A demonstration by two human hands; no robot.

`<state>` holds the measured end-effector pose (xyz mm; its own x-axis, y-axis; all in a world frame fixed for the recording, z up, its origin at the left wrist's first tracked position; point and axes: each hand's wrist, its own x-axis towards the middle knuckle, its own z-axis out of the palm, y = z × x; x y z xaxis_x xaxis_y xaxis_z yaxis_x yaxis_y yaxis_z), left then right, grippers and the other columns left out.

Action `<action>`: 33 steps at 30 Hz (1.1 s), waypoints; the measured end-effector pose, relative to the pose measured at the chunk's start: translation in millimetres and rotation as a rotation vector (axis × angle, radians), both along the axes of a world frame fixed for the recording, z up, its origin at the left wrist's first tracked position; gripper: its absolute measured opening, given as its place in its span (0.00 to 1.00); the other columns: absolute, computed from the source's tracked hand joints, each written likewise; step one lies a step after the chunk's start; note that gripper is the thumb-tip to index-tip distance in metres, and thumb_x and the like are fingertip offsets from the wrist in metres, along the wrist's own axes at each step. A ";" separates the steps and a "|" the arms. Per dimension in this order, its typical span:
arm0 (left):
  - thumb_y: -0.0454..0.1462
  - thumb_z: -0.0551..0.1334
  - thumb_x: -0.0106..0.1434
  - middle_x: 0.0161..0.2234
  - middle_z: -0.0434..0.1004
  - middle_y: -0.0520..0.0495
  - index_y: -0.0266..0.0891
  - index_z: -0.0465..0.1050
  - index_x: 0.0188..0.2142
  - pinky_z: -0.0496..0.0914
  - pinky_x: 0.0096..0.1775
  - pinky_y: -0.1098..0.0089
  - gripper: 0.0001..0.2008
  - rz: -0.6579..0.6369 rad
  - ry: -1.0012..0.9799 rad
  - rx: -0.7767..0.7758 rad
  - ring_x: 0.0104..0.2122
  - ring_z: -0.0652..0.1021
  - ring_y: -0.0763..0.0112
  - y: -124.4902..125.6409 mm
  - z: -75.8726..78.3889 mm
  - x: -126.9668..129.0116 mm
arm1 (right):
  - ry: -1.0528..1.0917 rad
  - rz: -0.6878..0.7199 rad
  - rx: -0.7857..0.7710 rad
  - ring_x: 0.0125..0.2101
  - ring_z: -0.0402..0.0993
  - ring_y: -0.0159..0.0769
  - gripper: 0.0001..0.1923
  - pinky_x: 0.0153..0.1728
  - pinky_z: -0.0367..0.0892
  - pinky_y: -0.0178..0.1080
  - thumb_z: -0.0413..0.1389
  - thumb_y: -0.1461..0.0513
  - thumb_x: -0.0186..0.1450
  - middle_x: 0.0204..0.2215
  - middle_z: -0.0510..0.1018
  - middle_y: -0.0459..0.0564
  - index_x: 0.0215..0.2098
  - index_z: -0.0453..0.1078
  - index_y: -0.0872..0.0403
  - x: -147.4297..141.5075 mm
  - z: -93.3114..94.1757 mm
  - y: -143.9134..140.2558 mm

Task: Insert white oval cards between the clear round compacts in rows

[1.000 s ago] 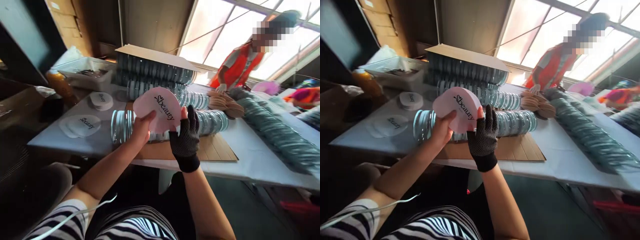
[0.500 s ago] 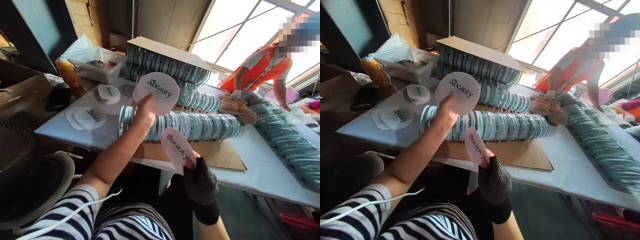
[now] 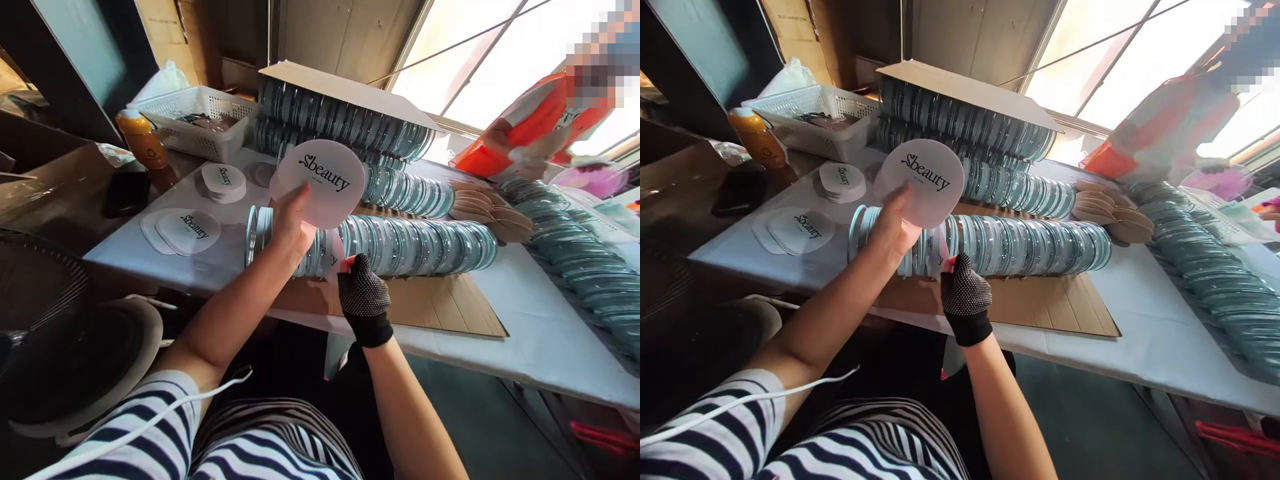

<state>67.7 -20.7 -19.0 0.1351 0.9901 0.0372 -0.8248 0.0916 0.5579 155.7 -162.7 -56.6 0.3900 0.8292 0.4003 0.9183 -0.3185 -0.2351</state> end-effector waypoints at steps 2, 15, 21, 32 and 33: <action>0.38 0.67 0.60 0.53 0.77 0.45 0.46 0.71 0.53 0.67 0.58 0.53 0.21 -0.023 -0.005 0.008 0.58 0.72 0.59 -1.5 0.4 0.4 | -0.006 0.002 0.012 0.26 0.73 0.33 0.15 0.26 0.50 0.34 0.46 0.58 0.70 0.28 0.79 0.51 0.40 0.72 0.57 2.5 -2.5 1.0; 0.40 0.71 0.55 0.54 0.76 0.47 0.47 0.73 0.51 0.67 0.58 0.55 0.24 -0.005 -0.022 0.069 0.59 0.71 0.60 -10.6 -0.2 -1.0 | 0.851 0.398 -0.241 0.17 0.62 0.31 0.22 0.21 0.58 0.32 0.45 0.57 0.66 0.18 0.67 0.41 0.56 0.65 0.55 0.1 -17.5 7.1; 0.40 0.72 0.53 0.52 0.77 0.47 0.46 0.74 0.50 0.67 0.58 0.55 0.24 0.004 0.015 0.094 0.59 0.71 0.58 -11.7 0.8 3.1 | 0.870 0.356 0.080 0.22 0.68 0.32 0.24 0.24 0.66 0.34 0.51 0.52 0.63 0.24 0.73 0.46 0.52 0.69 0.57 33.2 7.2 11.9; 0.34 0.70 0.55 0.48 0.80 0.47 0.41 0.77 0.42 0.65 0.60 0.53 0.14 -0.063 0.019 0.113 0.59 0.71 0.55 -28.7 6.9 -3.3 | -0.049 0.258 0.369 0.56 0.67 0.50 0.26 0.53 0.66 0.54 0.46 0.55 0.69 0.57 0.69 0.61 0.63 0.62 0.54 -0.4 62.8 37.7; 0.34 0.69 0.56 0.48 0.80 0.47 0.40 0.77 0.42 0.65 0.60 0.53 0.13 -0.081 0.017 0.126 0.59 0.71 0.55 -30.7 9.2 -7.4 | -0.013 0.227 0.387 0.52 0.70 0.49 0.25 0.50 0.69 0.52 0.45 0.55 0.69 0.53 0.72 0.63 0.60 0.64 0.56 -3.3 61.7 36.1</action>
